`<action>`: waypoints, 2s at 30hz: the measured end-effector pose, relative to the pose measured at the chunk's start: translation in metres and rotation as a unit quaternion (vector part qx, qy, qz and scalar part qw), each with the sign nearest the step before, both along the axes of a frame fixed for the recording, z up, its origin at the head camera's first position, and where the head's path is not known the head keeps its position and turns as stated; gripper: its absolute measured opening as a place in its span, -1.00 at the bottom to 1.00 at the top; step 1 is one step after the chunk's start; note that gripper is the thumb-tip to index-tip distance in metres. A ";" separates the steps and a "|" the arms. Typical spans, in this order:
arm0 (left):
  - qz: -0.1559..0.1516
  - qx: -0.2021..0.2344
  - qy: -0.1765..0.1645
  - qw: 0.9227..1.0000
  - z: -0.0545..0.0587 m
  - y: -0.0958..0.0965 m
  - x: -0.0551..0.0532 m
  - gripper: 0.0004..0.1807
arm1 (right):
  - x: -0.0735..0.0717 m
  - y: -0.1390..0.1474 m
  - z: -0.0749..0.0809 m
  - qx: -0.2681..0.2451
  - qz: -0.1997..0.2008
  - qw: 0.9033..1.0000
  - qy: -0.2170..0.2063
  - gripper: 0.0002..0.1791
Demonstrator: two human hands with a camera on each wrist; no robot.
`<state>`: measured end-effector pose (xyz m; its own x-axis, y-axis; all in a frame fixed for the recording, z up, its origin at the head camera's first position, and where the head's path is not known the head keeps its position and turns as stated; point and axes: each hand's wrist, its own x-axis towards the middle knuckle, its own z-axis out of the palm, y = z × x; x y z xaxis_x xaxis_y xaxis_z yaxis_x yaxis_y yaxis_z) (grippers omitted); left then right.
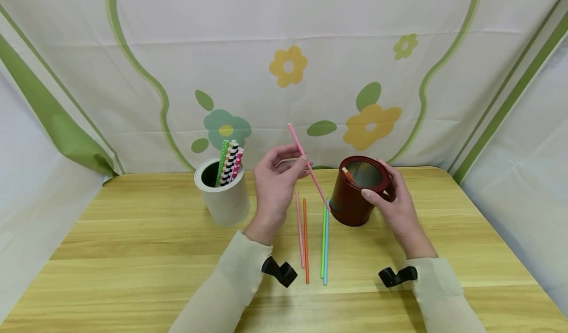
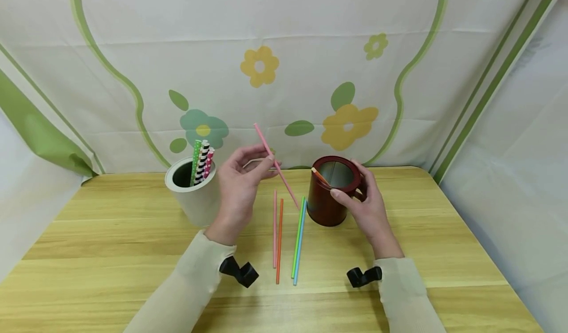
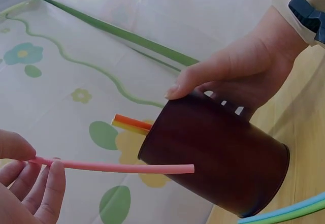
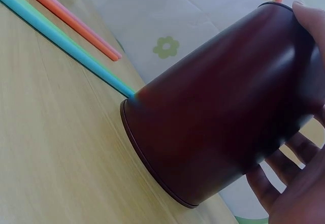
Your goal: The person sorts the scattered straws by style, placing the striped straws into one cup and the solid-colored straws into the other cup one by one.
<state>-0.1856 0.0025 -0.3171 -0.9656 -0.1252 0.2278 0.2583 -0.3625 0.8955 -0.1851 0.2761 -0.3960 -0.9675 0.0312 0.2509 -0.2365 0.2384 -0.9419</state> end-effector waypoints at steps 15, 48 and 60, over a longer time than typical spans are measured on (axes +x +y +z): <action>0.008 0.025 0.038 0.999 0.013 0.005 0.009 -0.76 | 0.002 -0.002 0.002 -0.001 -0.005 1.000 -0.006 -0.14; -0.009 -0.081 0.097 0.992 -0.006 0.041 -0.004 -0.83 | -0.001 -0.005 0.001 -0.008 -0.008 1.000 0.002 -0.15; -0.013 -0.088 0.095 0.992 -0.013 0.049 -0.007 -0.81 | -0.001 -0.005 0.000 -0.014 -0.011 1.000 0.003 -0.16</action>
